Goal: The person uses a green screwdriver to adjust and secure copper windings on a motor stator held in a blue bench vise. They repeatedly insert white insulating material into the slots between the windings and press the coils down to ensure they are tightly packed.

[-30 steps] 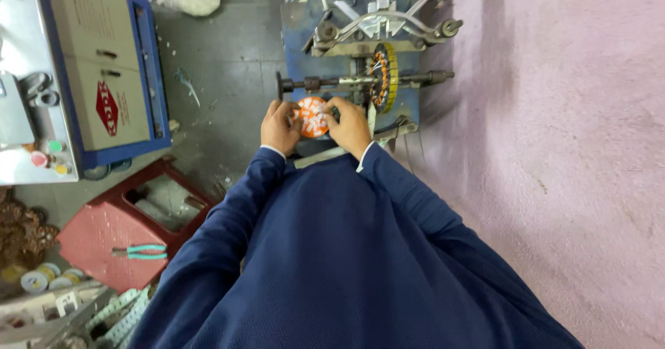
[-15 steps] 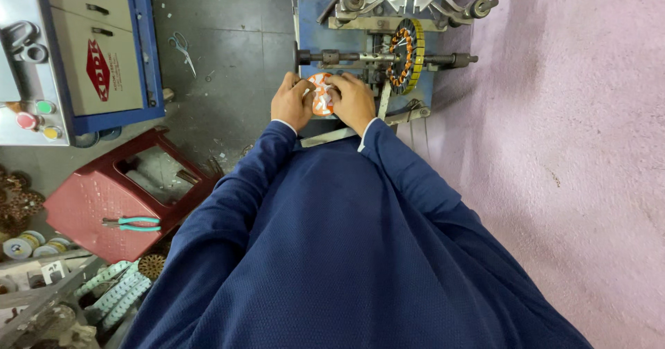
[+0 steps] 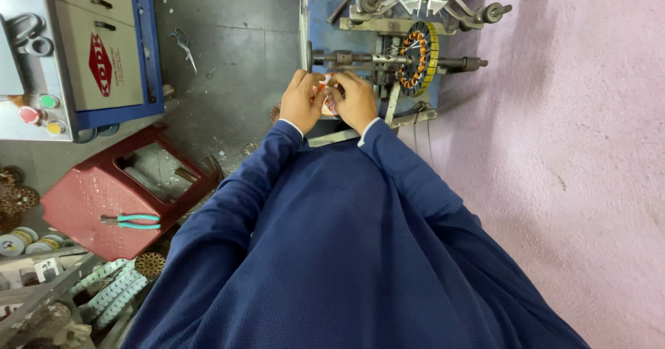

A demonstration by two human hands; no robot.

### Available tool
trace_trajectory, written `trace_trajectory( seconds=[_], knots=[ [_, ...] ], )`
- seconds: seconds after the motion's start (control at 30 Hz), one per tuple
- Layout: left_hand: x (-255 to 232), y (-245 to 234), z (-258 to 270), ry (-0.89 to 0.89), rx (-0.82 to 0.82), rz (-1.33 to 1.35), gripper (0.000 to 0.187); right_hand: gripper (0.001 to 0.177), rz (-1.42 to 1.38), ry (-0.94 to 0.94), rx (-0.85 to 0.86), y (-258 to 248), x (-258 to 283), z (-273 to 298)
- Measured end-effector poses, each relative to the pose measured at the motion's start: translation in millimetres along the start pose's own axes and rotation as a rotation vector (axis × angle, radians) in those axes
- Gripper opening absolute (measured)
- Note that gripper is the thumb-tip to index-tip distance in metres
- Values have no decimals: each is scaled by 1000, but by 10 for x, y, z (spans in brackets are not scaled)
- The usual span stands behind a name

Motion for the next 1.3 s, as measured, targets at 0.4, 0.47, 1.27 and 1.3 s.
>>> trace_trajectory(
  seconds=[0.4, 0.47, 1.27, 1.3],
  knots=[
    [-12, 72, -6, -28, 62, 84, 12, 20, -155, -28, 2, -399, 101, 213],
    [162, 117, -8, -74, 110, -52, 11, 20, -115, 21, 24, -340, 13, 206],
    [190, -3, 28, -120, 93, 17, 19, 11, 166, 45, 99, 150, -239, -43],
    [182, -26, 22, -104, 86, 14, 20, 11, 145, 48, 79, 123, -211, -20]
  ],
)
Point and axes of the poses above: each hand's wrist, its own z-axis away from the middle knuckle, its own y-axis out of the palm, x = y × z, the point moved 2 cm from there along -z, towards the middle knuckle, and after that the axes turned 5 degrees about -y, right-handed, at the moved point
